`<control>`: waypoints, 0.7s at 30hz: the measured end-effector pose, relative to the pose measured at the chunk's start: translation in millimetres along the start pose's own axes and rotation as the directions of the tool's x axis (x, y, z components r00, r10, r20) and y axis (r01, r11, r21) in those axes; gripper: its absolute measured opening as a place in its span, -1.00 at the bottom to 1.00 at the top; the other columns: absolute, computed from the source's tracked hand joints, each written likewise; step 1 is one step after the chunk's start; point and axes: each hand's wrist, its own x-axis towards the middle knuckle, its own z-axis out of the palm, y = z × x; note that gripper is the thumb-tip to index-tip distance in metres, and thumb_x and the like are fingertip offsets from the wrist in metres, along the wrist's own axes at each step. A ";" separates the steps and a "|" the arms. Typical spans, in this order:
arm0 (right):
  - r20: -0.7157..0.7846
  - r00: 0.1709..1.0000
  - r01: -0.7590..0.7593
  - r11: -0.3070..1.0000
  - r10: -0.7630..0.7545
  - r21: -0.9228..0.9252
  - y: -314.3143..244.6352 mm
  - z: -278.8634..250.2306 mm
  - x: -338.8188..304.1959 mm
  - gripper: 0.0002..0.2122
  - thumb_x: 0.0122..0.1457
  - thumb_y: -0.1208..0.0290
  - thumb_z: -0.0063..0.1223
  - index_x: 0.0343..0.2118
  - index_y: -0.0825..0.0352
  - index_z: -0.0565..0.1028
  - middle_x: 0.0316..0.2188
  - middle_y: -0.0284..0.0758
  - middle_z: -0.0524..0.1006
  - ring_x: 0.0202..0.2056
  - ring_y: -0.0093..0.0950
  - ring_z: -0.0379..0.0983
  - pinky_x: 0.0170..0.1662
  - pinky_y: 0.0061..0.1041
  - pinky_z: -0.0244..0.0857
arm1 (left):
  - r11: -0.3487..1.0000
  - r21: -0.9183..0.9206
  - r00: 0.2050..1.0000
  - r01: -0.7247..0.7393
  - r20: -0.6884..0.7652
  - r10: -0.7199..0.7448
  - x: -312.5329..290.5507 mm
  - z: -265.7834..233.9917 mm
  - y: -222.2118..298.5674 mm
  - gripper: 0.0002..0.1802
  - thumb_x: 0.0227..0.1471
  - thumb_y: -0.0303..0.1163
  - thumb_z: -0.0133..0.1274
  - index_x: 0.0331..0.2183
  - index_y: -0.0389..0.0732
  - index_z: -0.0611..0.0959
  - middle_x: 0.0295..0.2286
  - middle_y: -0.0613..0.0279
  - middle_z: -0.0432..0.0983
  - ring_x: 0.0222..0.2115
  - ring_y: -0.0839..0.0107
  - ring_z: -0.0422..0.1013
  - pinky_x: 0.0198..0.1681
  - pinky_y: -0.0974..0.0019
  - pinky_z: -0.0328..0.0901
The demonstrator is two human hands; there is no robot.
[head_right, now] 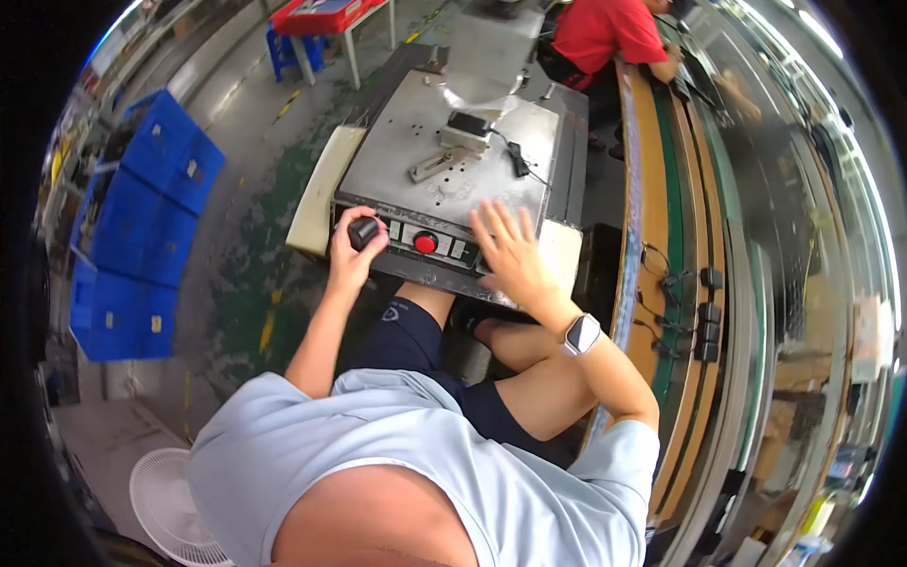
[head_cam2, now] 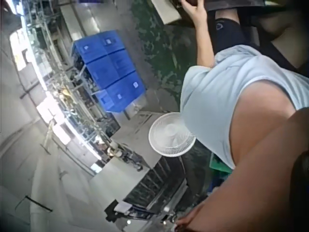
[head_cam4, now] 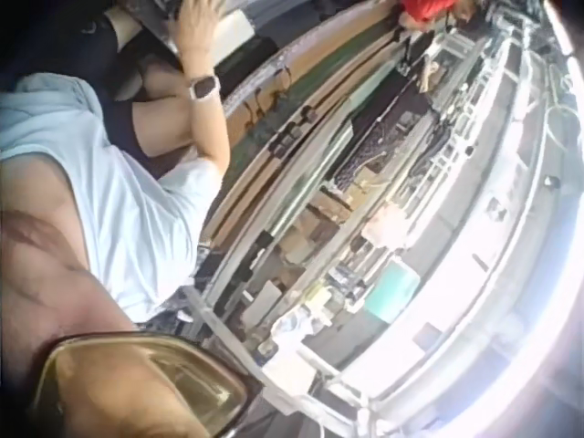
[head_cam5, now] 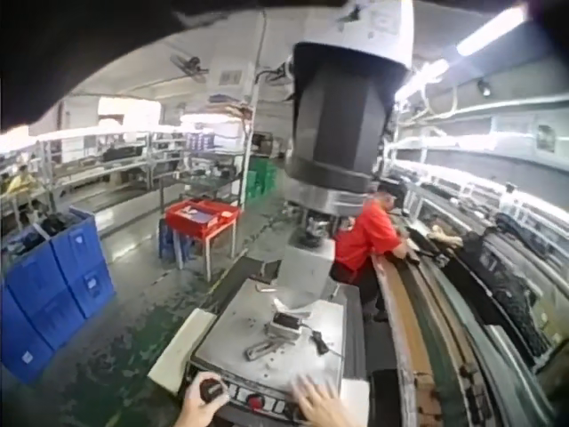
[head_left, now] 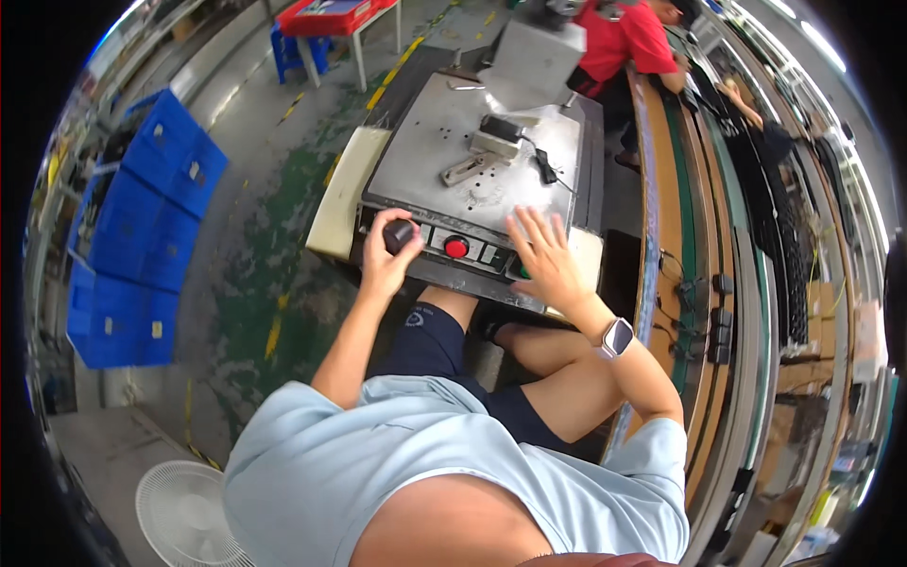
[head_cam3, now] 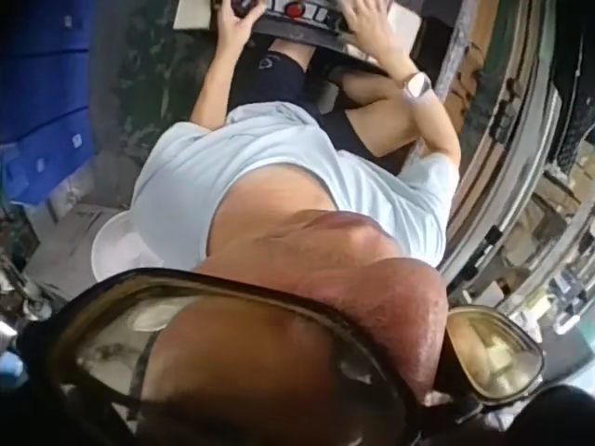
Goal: Assemble electronic parts by taking components from a conveyor belt and using a press machine.
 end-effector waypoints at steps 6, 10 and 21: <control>0.222 0.974 -0.223 -0.289 -0.036 0.931 -39.2 -43.7 5.6 -0.64 0.16 0.35 0.15 -0.06 0.40 0.33 -0.31 -0.31 0.50 -0.35 -0.58 0.45 -0.31 -0.57 0.36 | 0.991 -0.121 0.936 -0.054 0.340 0.093 6.1 88.4 90.0 -0.35 0.19 -0.12 -0.12 0.19 -0.28 0.20 0.12 0.01 0.21 0.13 0.19 0.15 0.22 0.21 -0.04; 0.118 0.887 -0.127 -0.012 0.447 0.992 26.6 -115.8 -72.4 -0.77 0.16 0.42 0.10 -0.13 0.30 0.41 -0.48 -0.45 0.45 -0.54 -0.70 0.30 -0.50 -0.72 0.15 | 0.972 -0.215 0.818 0.096 0.574 0.046 -8.7 81.1 84.9 -0.22 0.25 0.07 -0.30 0.27 -0.26 -0.02 0.19 -0.01 0.13 0.17 0.15 0.12 0.22 0.17 -0.05; -0.378 -0.053 -0.999 -0.050 0.924 0.017 195.5 -139.9 -489.6 -0.49 0.14 0.06 0.00 -0.05 0.45 0.44 -0.17 -0.03 0.55 -0.21 -0.07 0.50 -0.17 -0.25 0.36 | 0.919 0.314 0.443 0.237 0.807 -0.390 -66.5 62.3 34.1 -0.49 0.27 -0.17 -0.24 0.14 -0.25 0.32 0.04 0.09 0.36 0.02 0.31 0.30 0.09 0.32 0.14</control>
